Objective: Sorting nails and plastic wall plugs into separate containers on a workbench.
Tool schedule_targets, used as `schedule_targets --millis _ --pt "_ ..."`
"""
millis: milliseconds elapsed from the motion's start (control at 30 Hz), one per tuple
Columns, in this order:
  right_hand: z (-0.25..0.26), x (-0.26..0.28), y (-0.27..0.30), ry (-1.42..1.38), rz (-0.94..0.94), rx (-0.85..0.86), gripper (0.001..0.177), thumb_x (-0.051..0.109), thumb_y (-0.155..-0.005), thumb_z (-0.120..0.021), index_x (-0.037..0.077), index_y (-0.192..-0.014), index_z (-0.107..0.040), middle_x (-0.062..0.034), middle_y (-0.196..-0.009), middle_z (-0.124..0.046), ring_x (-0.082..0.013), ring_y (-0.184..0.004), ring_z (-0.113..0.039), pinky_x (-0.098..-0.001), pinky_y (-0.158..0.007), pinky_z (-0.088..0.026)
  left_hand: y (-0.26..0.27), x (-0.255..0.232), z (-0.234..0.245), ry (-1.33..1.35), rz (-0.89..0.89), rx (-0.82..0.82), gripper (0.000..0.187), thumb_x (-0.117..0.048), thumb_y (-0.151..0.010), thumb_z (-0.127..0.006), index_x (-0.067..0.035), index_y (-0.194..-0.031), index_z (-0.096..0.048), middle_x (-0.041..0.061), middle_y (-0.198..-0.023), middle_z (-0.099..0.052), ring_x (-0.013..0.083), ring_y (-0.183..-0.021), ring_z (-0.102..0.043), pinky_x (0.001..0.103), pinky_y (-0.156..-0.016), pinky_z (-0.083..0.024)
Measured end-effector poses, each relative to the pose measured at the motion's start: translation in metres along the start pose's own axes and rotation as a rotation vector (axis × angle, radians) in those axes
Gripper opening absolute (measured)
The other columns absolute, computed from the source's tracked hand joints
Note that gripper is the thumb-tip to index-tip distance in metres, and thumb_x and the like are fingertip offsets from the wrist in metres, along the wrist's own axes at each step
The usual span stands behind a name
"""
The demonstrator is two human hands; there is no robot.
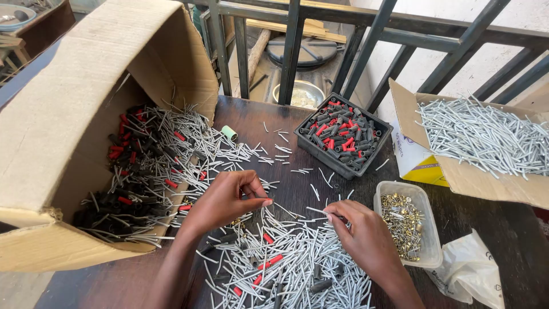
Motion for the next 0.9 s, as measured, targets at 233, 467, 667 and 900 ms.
schedule_targets --millis 233,467,667,900 --pt "-0.003 -0.001 0.001 0.02 -0.084 0.04 0.021 0.035 -0.095 -0.06 0.024 -0.101 -0.076 0.0091 -0.1 -0.078 -0.0175 -0.059 -0.061 -0.0352 -0.066 -0.047 -0.003 -0.004 -0.005 0.099 -0.022 -0.016 0.017 -0.021 -0.084 -0.088 -0.015 -0.079 -0.072 -0.004 -0.075 -0.075 0.0045 -0.063 -0.061 0.022 -0.057 -0.047" --pt "0.019 -0.007 -0.002 -0.02 -0.094 -0.024 0.019 0.03 -0.094 -0.064 0.023 -0.104 -0.078 0.0091 -0.098 -0.079 -0.0123 -0.054 -0.055 -0.0295 -0.059 -0.046 -0.011 -0.007 -0.009 0.196 0.029 -0.077 0.013 -0.02 -0.082 -0.088 -0.014 -0.087 -0.078 -0.004 -0.076 -0.074 0.0042 -0.063 -0.058 0.019 -0.056 -0.044" --pt "0.102 -0.034 0.007 -0.029 -0.15 -0.334 0.02 0.019 -0.091 -0.071 0.018 -0.108 -0.081 0.0007 -0.109 -0.08 -0.0127 -0.092 -0.072 -0.0314 -0.063 -0.056 -0.062 -0.036 -0.02 0.102 -0.115 -0.107 0.011 -0.015 -0.083 -0.086 -0.013 -0.086 -0.075 -0.001 -0.082 -0.078 0.0065 -0.069 -0.067 0.02 -0.062 -0.053" --pt "0.182 -0.084 0.017 0.35 -0.161 -0.617 0.015 0.01 -0.104 -0.07 0.01 -0.118 -0.077 -0.011 -0.119 -0.075 -0.0292 -0.118 -0.058 -0.0451 -0.09 -0.048 -0.157 -0.061 -0.04 -0.036 -0.367 -0.391 0.016 -0.025 -0.078 -0.09 -0.022 -0.084 -0.076 0.002 -0.082 -0.062 0.0216 -0.086 -0.057 0.035 -0.072 -0.043"
Point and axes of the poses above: each hand's wrist, its own y-axis away from the middle knuckle, its own z-axis out of the back of the hand, x = y × z, the point moved 10 cm from there along -y, towards the middle knuckle
